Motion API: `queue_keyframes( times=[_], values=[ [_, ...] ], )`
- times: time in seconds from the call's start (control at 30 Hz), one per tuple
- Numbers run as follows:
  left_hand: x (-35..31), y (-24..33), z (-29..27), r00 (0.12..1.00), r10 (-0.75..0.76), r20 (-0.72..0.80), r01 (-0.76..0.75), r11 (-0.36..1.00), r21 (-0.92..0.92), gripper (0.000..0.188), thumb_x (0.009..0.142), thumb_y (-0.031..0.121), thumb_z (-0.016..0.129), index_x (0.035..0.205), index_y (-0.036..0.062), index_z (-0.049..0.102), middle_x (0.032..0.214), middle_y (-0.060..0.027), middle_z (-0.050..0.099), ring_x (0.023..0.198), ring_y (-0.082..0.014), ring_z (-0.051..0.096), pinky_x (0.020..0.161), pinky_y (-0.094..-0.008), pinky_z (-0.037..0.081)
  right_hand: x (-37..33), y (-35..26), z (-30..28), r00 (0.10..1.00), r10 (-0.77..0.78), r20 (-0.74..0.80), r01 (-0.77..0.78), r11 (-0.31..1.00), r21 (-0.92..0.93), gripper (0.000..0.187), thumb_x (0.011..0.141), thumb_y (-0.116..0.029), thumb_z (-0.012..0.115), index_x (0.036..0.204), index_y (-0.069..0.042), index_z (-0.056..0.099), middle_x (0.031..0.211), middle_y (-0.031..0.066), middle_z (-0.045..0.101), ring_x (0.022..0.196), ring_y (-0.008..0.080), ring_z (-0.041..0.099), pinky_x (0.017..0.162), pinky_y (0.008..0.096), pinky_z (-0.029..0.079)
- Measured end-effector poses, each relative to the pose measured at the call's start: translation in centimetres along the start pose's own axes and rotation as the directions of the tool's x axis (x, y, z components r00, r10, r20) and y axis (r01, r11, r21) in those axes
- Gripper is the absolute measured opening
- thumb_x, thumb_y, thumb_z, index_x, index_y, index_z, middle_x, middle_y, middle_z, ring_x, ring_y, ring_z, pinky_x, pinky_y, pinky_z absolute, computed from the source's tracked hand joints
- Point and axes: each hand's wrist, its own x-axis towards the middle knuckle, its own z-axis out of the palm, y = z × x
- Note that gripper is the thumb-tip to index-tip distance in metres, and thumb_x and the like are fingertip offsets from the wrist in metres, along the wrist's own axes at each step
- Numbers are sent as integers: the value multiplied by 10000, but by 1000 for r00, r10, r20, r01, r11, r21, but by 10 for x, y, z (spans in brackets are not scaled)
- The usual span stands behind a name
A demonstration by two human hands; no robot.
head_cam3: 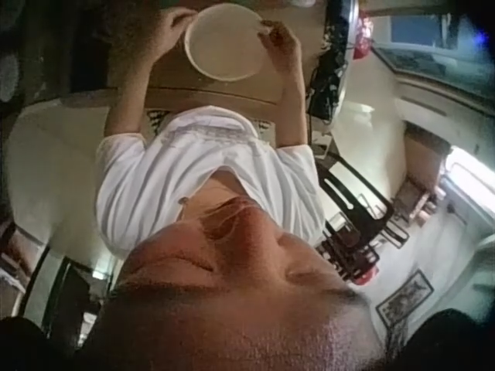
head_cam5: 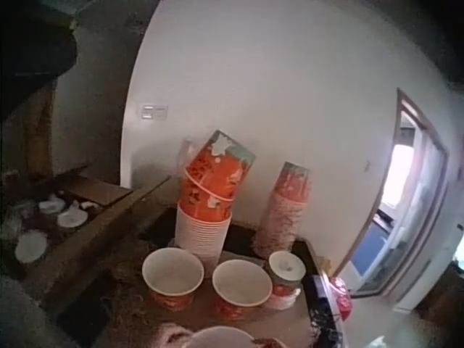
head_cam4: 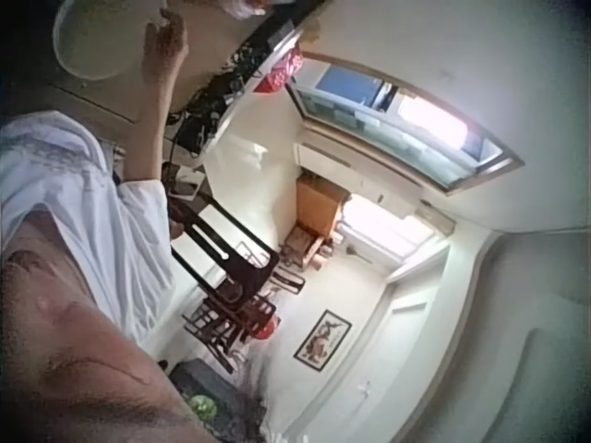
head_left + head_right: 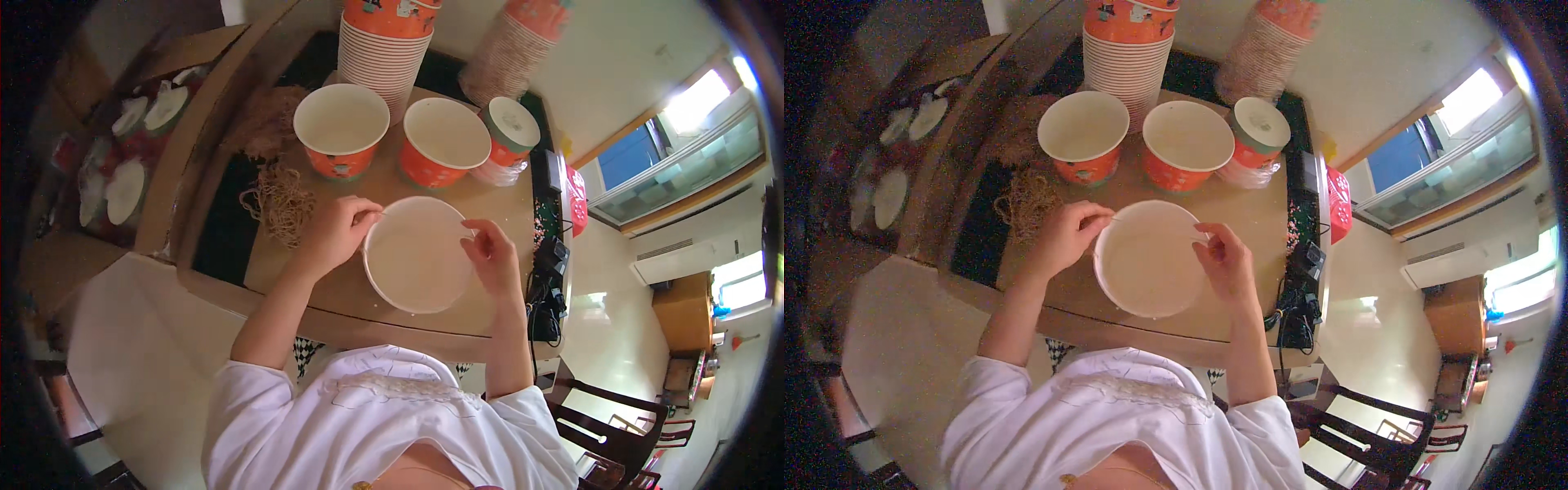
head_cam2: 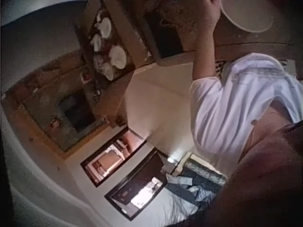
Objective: Threading rubber bands through pre-punched holes in paper bowls using a wire hook tool and stacking them.
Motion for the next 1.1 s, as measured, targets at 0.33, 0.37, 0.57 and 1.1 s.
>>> queue_keyframes(
  times=[0.33,0.37,0.57,1.1],
  values=[
    [15,-24,26,842,-231,488,452,796,-403,188,961,223,487,843,99,567,648,55,524,554,-24,481,451,-198,372,2,0,20,945,33,-326,-56,997,-60,121,900,-130,590,917,-16,627,597,-53,455,559,24,385,484,210,308],
    [16,-29,29,840,-230,491,453,795,-403,188,961,223,487,843,99,567,648,55,524,554,-24,481,451,-198,372,4,10,19,962,63,-264,-70,997,-21,140,904,-146,582,901,-14,628,594,-52,463,554,25,390,478,210,304],
    [14,-68,51,807,-202,554,497,739,-455,218,954,225,493,815,67,549,588,25,509,455,-57,471,392,-220,364,27,21,-5,891,412,190,-434,897,89,138,886,-137,581,853,-25,654,624,-9,576,572,63,487,516,263,403],
    [12,-41,87,838,105,536,253,795,-552,525,941,390,481,1352,99,333,795,-103,613,552,-165,576,462,-312,474,25,43,-72,587,126,800,-165,986,-35,573,849,-89,631,1369,-44,395,1271,98,547,1142,145,494,981,309,410]
  ],
)
